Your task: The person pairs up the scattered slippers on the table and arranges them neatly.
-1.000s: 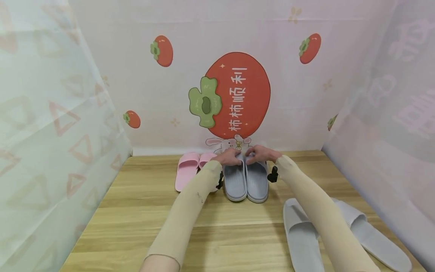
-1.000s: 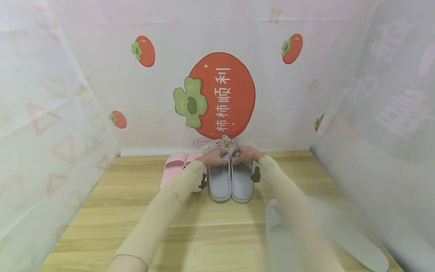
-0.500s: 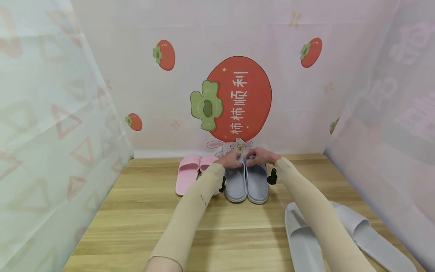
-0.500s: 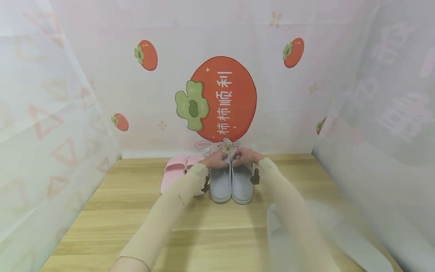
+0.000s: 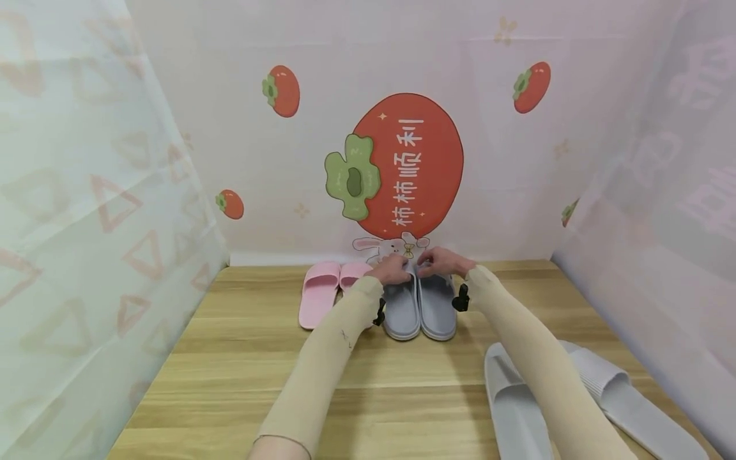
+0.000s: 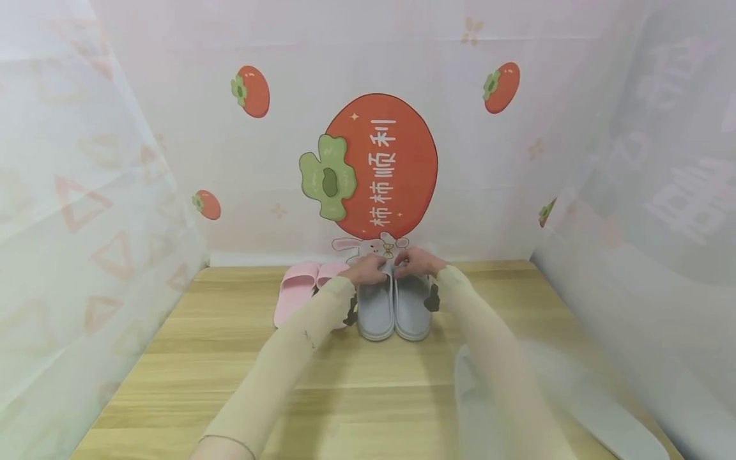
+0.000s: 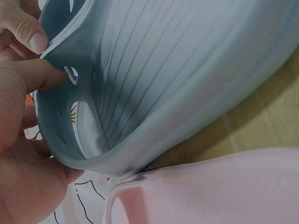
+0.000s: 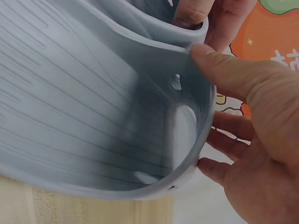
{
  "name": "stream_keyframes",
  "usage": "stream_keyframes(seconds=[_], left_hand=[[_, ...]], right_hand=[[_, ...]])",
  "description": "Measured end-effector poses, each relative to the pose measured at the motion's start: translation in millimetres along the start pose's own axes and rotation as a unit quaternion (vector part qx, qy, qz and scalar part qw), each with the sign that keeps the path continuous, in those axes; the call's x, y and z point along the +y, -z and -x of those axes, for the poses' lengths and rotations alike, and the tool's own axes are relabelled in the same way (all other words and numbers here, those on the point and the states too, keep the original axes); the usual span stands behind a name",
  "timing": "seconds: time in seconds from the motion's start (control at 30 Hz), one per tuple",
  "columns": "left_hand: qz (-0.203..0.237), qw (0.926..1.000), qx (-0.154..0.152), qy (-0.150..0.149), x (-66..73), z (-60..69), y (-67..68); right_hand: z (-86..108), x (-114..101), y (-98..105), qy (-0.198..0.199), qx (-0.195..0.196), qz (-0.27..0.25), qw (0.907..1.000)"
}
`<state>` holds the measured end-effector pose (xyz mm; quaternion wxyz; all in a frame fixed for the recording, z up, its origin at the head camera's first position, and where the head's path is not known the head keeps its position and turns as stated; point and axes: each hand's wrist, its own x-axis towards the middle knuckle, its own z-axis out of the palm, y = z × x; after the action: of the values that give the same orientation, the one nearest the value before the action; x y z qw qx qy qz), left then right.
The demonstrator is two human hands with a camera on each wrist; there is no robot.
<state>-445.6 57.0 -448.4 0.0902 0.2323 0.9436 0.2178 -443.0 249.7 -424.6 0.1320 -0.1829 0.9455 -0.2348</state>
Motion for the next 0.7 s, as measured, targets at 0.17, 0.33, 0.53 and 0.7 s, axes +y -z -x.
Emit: stream_keyframes(seconds=[0.17,0.33,0.53,0.7], left_hand=[[-0.015,0.9999,0.003,0.005,2.5,4.8,1.2],[0.002,1.0000,0.007,0.002,3.8,10.0,-0.4],[0.003,0.9995,0.027,-0.016,2.4,13.7,-5.6],[0.020,0.9986,0.043,-0.025,5.8,21.1,-2.7]], right_hand=[[5.2,-3,-1,0.002,0.000,-0.006,1.0000],[14.6,-8,0,0.002,0.011,-0.004,0.9999],[23.5,-19,1,0.013,0.018,0.004,0.9998],[30.5,-26,4,0.042,0.023,0.019,0.9987]])
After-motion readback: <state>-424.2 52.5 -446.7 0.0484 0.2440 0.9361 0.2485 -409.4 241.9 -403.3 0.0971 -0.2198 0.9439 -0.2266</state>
